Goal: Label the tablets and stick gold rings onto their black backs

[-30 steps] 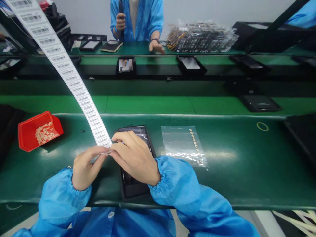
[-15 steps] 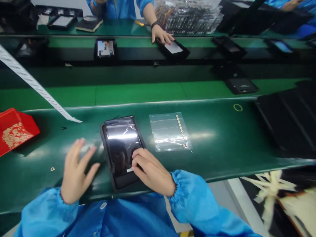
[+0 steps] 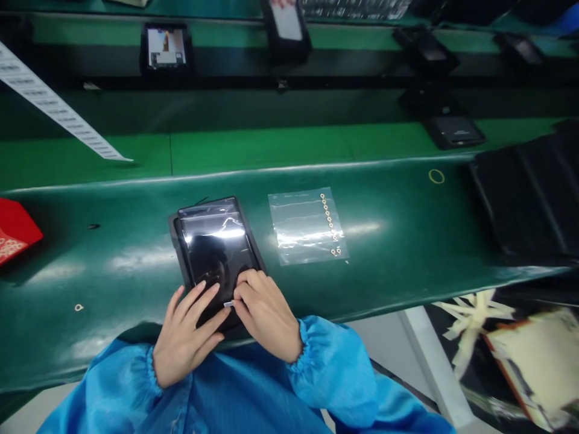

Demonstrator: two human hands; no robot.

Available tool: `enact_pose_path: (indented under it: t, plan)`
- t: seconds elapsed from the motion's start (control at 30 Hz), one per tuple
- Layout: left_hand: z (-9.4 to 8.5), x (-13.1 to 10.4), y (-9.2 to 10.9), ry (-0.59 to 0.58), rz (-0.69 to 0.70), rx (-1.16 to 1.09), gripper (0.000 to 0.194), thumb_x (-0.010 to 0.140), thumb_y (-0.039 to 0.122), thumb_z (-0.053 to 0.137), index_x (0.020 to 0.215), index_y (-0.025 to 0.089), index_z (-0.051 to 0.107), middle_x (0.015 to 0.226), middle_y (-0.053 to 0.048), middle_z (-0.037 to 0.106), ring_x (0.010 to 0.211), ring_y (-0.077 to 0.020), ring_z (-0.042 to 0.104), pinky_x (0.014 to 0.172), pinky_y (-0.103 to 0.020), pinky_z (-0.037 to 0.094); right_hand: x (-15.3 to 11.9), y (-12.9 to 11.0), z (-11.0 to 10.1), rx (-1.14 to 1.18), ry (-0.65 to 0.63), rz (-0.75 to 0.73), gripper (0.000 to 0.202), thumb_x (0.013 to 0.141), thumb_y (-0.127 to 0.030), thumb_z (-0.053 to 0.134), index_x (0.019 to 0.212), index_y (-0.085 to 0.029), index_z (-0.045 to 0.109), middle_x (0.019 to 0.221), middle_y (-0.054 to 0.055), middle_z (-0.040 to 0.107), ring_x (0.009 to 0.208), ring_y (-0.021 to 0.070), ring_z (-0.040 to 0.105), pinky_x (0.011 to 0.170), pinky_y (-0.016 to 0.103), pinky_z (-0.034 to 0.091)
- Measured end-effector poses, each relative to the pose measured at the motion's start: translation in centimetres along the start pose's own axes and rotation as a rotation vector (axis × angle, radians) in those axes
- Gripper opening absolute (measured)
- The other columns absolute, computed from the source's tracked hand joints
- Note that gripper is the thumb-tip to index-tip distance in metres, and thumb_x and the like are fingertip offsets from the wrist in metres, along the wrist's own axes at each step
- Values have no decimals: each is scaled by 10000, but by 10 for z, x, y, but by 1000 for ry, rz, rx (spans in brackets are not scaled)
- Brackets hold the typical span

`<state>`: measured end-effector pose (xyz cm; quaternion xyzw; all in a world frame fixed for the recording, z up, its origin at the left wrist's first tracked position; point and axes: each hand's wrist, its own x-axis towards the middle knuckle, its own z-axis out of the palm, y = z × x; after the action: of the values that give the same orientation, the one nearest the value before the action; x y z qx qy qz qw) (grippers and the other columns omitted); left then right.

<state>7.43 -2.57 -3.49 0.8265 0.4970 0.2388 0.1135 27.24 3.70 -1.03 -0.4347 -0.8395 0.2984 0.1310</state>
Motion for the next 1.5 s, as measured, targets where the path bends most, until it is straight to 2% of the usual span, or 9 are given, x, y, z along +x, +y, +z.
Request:
enact_pose_path:
  t: [0.2,0.43,0.67,0.87,1.03,1.13,1.23,1.37,1.5]
  plan:
    - [-2,-4,-5,-46,-45,-24,291,990,336,516,1238,260,650,1483,-82,491,1419,-265,377,1225,-468,97,0,9,0,-170,52,-11,98,928,-123,523,848,-171,554,976,86,577,836,228,548,694,356,452]
    - [-21,0,-37,-42,-197,50,487,989,293,492,1444,134,426,1569,-207,297,1470,-366,239,1121,-561,314,7,40,-21,-398,279,12,231,1008,-194,426,1202,-132,535,1169,138,621,980,286,577,753,392,440]
    - [2,38,-50,93,-363,41,637,984,386,498,1518,122,271,1582,-218,271,1488,-371,207,1155,-617,285,9,29,5,-279,219,-41,491,1023,-292,445,1493,-187,350,1507,164,416,1319,333,453,992,507,421]
    - [0,46,-10,327,-445,-382,597,1033,439,374,1561,220,204,1638,-157,139,1522,-314,98,1200,-589,234,2,38,1,-14,118,-67,661,1021,-509,419,1592,-277,178,1596,150,271,1455,377,284,1088,648,349]
    - [-21,78,17,-14,-59,-604,614,1039,450,333,1562,143,237,1582,-181,300,1459,-252,330,1158,-380,404,8,64,-46,705,-37,83,715,941,-741,265,1504,-335,437,1534,91,414,1419,336,372,1159,476,379]
    - [-39,80,-32,26,22,-315,364,1023,256,416,1353,217,565,1384,-101,583,1278,-206,564,1081,-357,484,22,84,-80,838,-70,391,597,917,-680,507,1380,-312,589,1390,128,572,1270,335,556,1030,386,515]
    - [-66,55,-111,261,-259,204,305,993,195,431,1178,178,673,1201,-115,673,1126,-245,621,984,-400,515,35,92,-89,826,-35,522,596,843,-569,711,1348,-277,584,1258,134,657,1078,339,673,923,425,585]
    - [-94,16,-193,233,-602,552,335,941,321,485,1139,166,706,1149,-159,634,987,-322,587,823,-451,509,38,77,-54,872,55,439,627,840,-581,694,1357,-267,531,1250,102,665,1068,309,681,911,460,599]
    - [-92,9,-211,320,-583,415,334,956,385,474,975,182,738,970,-117,658,904,-268,604,842,-417,502,34,51,-6,886,120,284,540,933,-528,601,1378,-235,515,1355,108,601,1231,277,597,1054,466,515]
